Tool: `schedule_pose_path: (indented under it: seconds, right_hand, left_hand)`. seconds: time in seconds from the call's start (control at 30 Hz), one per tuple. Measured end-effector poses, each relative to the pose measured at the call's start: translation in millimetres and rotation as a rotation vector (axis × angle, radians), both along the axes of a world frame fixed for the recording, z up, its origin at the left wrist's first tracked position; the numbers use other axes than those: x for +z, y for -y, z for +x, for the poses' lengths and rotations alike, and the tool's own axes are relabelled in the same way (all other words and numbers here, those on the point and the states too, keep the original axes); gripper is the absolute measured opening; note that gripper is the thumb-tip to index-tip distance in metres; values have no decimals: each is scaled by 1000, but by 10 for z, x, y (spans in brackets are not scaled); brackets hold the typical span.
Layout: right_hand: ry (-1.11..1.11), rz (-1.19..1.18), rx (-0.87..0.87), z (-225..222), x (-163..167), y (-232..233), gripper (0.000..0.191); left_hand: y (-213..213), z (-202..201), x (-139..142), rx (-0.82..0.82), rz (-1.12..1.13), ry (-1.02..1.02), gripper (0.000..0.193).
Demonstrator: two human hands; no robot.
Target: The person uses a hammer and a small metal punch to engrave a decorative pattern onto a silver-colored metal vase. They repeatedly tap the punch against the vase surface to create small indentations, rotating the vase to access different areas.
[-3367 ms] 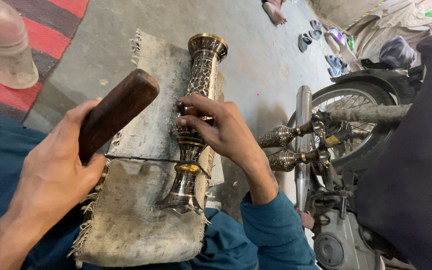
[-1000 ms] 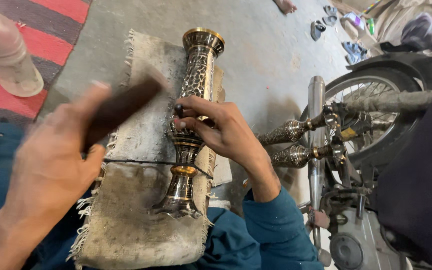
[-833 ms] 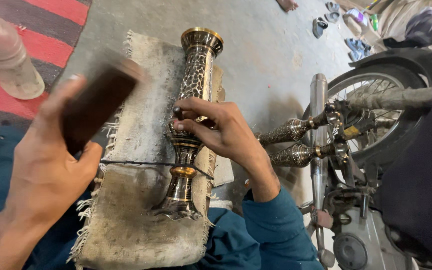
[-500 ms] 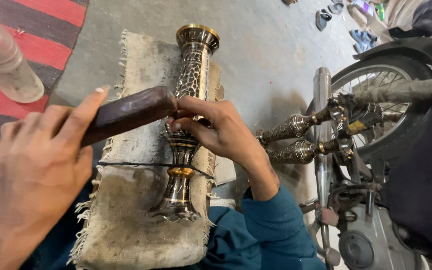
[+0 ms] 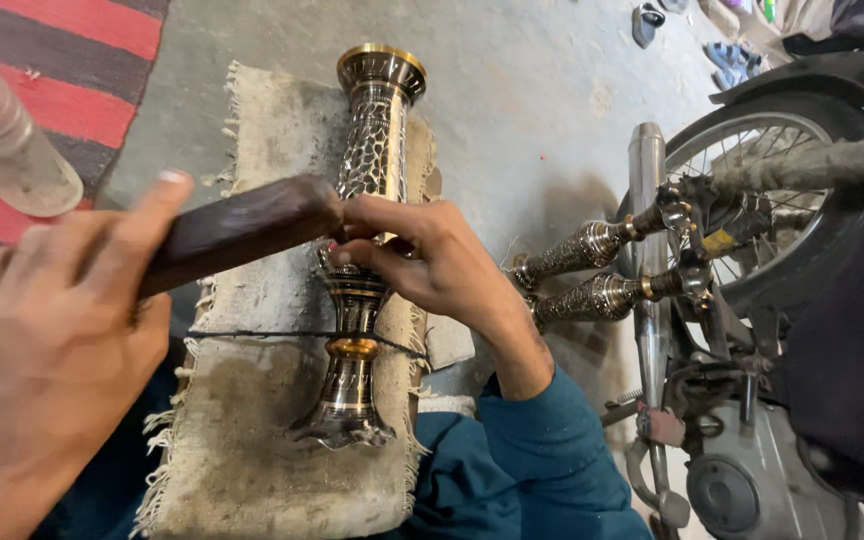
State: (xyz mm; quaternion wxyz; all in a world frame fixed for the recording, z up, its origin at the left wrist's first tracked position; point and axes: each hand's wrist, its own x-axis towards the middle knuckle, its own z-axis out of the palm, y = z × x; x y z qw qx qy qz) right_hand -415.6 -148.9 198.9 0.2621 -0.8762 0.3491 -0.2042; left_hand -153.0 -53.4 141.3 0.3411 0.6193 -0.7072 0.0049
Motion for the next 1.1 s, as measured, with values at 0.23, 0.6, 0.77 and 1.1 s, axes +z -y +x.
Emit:
schedule_pose_path:
  seconds: [0.23,0.6,0.77,1.1]
  right_hand:
    - [59,20,6,-45,-12,36,28]
    - [59,43,14,-216,-87,92,26]
    - [144,1,69,-280,-98,89,30]
    - [156,2,37,-386,-116,110,33]
  left_hand:
    - [15,-19,-1,-27,-4,-48,84]
    - [83,-145,163,-60,-2,-56,80]
    - [61,-186,233,14,176,-458,80]
    - [79,-255,249,-12,-68,241,87]
